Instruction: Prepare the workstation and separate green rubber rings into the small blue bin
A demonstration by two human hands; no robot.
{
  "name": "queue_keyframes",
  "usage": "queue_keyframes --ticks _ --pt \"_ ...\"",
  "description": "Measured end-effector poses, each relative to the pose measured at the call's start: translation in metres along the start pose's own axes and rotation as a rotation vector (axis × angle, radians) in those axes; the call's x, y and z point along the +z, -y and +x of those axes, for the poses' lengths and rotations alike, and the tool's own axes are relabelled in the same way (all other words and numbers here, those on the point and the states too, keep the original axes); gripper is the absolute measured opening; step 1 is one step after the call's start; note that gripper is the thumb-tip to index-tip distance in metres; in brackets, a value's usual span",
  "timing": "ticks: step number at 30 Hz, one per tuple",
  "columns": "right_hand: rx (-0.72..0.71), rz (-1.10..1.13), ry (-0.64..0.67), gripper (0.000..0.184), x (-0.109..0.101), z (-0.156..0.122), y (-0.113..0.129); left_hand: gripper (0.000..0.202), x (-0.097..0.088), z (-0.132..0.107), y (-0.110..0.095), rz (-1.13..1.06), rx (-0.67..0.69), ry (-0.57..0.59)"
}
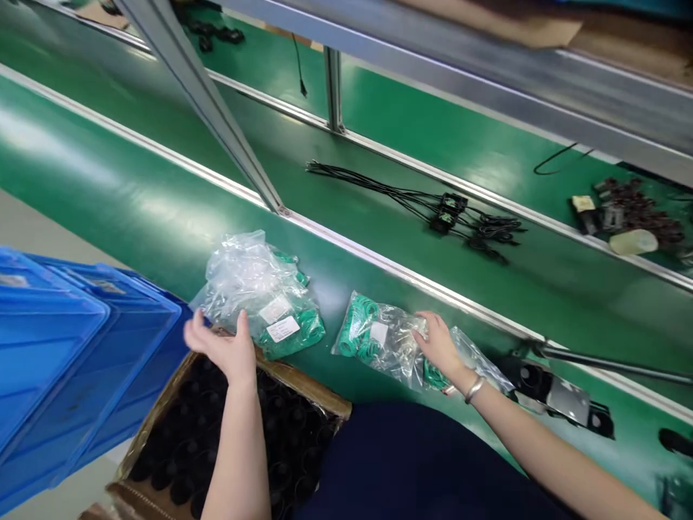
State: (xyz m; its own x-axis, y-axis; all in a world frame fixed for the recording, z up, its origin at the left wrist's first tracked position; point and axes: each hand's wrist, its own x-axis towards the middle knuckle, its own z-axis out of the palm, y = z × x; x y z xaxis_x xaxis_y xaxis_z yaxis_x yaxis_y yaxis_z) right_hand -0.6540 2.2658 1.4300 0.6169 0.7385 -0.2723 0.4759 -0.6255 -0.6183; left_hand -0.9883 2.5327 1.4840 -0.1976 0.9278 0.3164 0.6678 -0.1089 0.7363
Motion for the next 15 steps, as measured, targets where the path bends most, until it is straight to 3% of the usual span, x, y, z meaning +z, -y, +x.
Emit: queue_keyframes --ticks 2,4,5,7,9,11,13,15 --pt "0.082 -0.15 0.069 0.06 0.004 0.004 -0.01 0.082 -0.003 -0.014 -0.014 0.107 0.227 -0.059" --pt "0.205 -0.231 0.194 0.07 0.009 0.008 -0.015 0.072 0.001 -0.037 -0.027 0.097 0.395 0.028" --pt "0.251 -0.25 0.249 0.074 0.013 0.011 -0.017 0.066 0.007 -0.051 -0.033 0.07 0.452 0.143" --pt "0.299 -0.259 0.311 0.078 0.02 0.016 -0.018 0.064 0.023 -0.083 -0.04 0.019 0.531 0.476" --pt "0.326 -0.267 0.32 0.074 0.025 0.02 -0.016 0.071 0.039 -0.119 -0.042 0.011 0.617 0.881" --pt "0.347 -0.286 0.279 0.068 0.026 0.023 -0.014 0.082 0.053 -0.156 -0.041 0.07 0.732 1.17" --pt "0.348 -0.293 0.217 0.059 0.022 0.024 -0.011 0.094 0.063 -0.189 -0.038 0.161 0.857 1.285" --pt "0.329 -0.258 0.202 0.04 0.014 0.023 -0.008 0.097 0.07 -0.215 -0.034 0.25 0.942 1.272"
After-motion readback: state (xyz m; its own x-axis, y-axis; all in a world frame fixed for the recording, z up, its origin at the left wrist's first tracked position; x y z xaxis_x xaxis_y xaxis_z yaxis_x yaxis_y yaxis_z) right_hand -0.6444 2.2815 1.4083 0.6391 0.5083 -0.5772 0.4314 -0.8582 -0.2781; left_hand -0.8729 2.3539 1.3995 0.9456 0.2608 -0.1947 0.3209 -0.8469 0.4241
